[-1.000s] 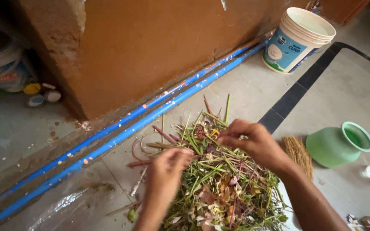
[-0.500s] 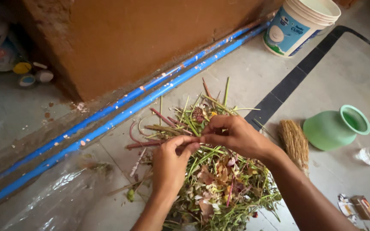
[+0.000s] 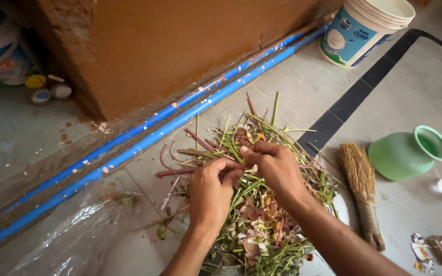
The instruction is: The person sits on the floor and sorts through a pile of mixed vegetable scraps, including stems and leaves. They pick up individual pieces, separate them, and place them back into the pile.
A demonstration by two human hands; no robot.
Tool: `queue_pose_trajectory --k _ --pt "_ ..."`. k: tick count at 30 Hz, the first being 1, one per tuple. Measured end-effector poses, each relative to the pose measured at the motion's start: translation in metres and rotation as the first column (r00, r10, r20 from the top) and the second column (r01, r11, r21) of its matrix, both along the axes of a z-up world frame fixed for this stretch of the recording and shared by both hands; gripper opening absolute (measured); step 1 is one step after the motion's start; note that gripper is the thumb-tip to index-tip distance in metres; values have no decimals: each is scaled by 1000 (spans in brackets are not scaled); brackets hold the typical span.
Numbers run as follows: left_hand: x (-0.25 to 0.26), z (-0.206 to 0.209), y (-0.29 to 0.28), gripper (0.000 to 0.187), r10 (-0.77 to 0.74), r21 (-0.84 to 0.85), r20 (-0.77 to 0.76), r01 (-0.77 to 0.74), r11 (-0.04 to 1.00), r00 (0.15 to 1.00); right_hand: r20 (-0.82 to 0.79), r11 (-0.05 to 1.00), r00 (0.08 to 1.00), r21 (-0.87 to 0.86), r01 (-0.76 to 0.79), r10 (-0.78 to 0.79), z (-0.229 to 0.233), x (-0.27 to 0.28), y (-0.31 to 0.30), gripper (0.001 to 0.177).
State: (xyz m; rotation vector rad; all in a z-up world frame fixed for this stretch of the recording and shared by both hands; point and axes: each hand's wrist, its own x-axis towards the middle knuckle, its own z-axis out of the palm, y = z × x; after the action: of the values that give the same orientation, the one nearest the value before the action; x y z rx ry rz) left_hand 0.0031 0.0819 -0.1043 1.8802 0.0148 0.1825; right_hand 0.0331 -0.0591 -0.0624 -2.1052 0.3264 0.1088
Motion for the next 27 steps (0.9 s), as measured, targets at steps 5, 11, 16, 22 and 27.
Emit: queue_pose_trajectory --k 5,11,16,22,27 --pt "-15 -2 -5 8 -65 86 133 54 995 989 106 944 990 -310 116 -87 26 14 -10 33" --pt "-8 1 -5 5 -45 45 166 38 998 985 174 769 985 -631 99 16 42 23 -24 36" --pt "-13 2 -10 5 -30 23 80 28 999 996 298 695 951 -701 162 79 32 19 -26 34" --pt "-3 -2 5 6 18 -104 13 -16 994 1000 396 708 915 -669 224 85 16 30 -60 26" --pt "-2 3 6 7 15 -110 15 -13 994 1000 479 554 868 -761 339 127 32 43 -104 23"
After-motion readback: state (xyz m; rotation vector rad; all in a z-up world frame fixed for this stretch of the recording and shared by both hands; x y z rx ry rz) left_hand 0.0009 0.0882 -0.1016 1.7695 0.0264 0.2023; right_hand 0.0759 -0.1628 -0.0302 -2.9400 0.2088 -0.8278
